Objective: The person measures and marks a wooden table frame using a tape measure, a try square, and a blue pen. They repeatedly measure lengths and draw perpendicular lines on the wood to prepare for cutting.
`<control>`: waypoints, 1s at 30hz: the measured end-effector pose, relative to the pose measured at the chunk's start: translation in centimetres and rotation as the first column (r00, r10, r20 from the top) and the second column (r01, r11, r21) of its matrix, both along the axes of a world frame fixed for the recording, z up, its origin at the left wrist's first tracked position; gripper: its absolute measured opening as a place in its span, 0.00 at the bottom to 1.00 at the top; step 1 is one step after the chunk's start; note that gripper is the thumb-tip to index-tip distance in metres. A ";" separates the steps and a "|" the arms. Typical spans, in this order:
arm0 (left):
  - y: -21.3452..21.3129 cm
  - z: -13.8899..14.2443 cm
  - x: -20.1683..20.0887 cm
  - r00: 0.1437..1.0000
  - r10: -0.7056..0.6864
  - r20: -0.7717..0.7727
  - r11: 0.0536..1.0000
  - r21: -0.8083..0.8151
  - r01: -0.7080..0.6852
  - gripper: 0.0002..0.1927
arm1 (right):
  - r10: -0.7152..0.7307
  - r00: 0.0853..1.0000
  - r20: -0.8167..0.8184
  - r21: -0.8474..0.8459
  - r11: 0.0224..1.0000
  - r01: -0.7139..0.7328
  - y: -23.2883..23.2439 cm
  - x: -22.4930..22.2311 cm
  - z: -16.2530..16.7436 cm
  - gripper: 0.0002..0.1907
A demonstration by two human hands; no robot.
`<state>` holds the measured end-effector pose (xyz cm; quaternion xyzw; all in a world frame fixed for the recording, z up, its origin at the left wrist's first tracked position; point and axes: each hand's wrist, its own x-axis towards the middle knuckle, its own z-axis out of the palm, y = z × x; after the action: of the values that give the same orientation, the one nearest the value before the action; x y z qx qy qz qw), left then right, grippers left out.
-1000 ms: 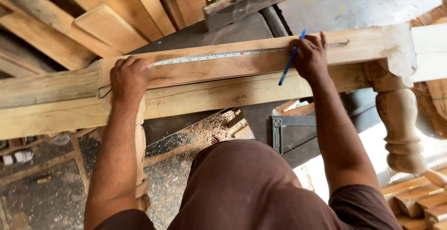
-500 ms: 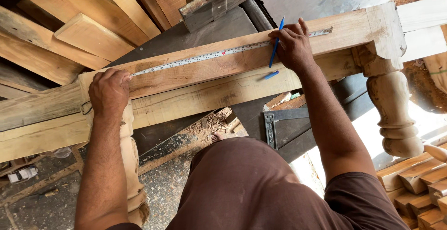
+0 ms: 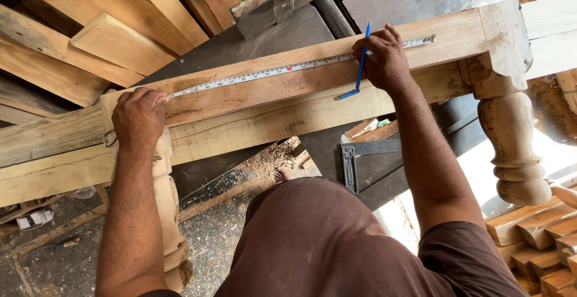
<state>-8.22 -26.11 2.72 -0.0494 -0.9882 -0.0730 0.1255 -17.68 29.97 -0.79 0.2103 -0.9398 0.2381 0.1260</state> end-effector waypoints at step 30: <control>-3.7 -3.4 0.8 0.997 0.013 0.078 0.981 -0.192 0.003 0.04 | -0.228 0.791 0.567 -0.493 0.675 0.548 16.8 1.0 2.2 0.08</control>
<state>-7.47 -29.83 -0.64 -0.0559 -0.9949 0.0213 0.0814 -16.72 46.79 1.44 -0.1193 -0.8263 0.5503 0.0121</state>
